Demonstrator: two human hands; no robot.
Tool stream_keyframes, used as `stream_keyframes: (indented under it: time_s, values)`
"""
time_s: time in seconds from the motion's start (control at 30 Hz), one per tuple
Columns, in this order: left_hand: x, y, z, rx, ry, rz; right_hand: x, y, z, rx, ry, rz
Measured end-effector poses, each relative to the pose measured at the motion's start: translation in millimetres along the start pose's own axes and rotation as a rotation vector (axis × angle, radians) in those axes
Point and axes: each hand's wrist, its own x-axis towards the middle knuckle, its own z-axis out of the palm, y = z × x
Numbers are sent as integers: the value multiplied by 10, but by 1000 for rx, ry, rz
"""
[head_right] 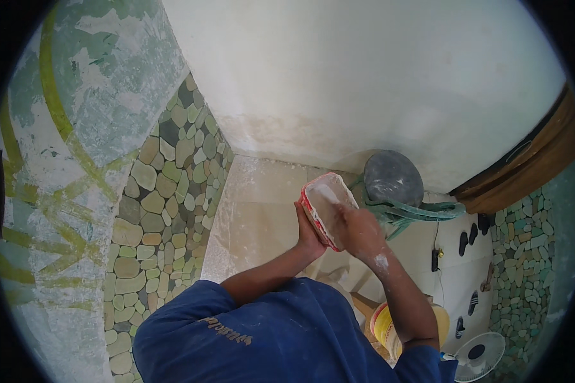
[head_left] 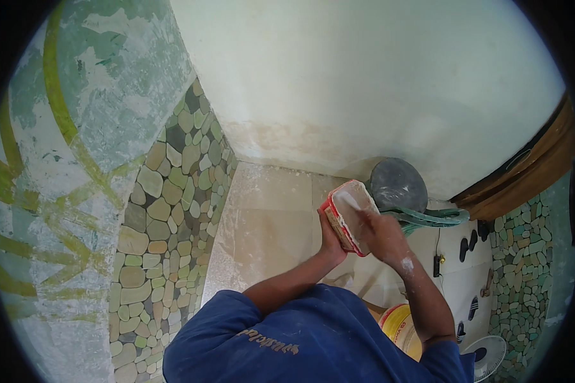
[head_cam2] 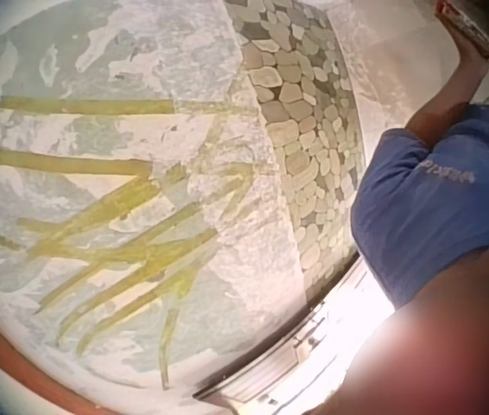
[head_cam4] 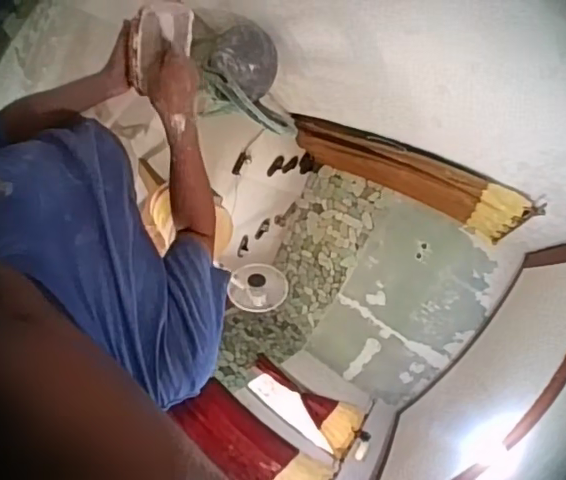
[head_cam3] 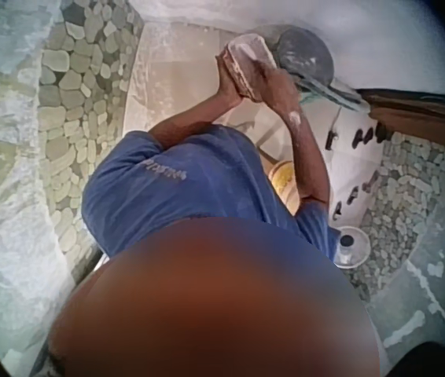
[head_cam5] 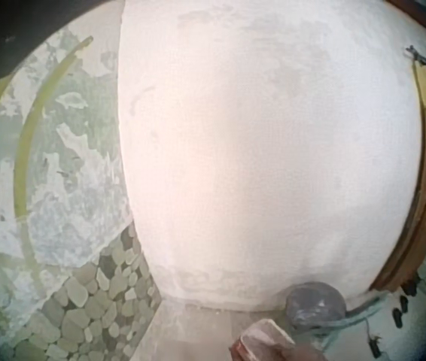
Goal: The recorder mixes putty in a bucket and then uses a scraper to apply the putty to a wall for repair.
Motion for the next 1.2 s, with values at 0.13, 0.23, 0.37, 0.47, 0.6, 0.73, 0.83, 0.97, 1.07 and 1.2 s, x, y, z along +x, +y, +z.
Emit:
stream_keyframes:
  time_s: [0.13, 0.23, 0.37, 0.47, 0.6, 0.73, 0.83, 0.97, 1.07, 1.2]
  values:
    - [8, 52, 22, -6, -49, 41, 4, 33, -18, 237, -33, -91]
    - [36, 123, 40, -6, -102, 94, -8, 30, -57, 528, 36, 114]
    - [97, 250, 11, -19, -101, 148, -18, -88, -8, 266, 167, -12]
    - [88, 358, -68, 15, -19, 206, 1, -166, 33, 386, 56, -5]
    - [92, 558, -162, 5, -37, 260, 191, -263, 110, 527, 165, -19]
    - [141, 711, -225, -43, 26, 244, 363, -339, 201, 342, 137, -156]
    - [234, 792, -269, -6, -51, 280, 505, -309, 196, 676, -145, 78]
    - [493, 912, -287, -8, -5, 323, 828, -277, 217, 581, 0, -59]
    - [745, 1050, -267, 50, 89, 348, 1164, -231, 183, 620, -75, -46]
    - [1112, 1341, -216, 21, 61, 353, 1662, -189, 97, 554, -26, -63]
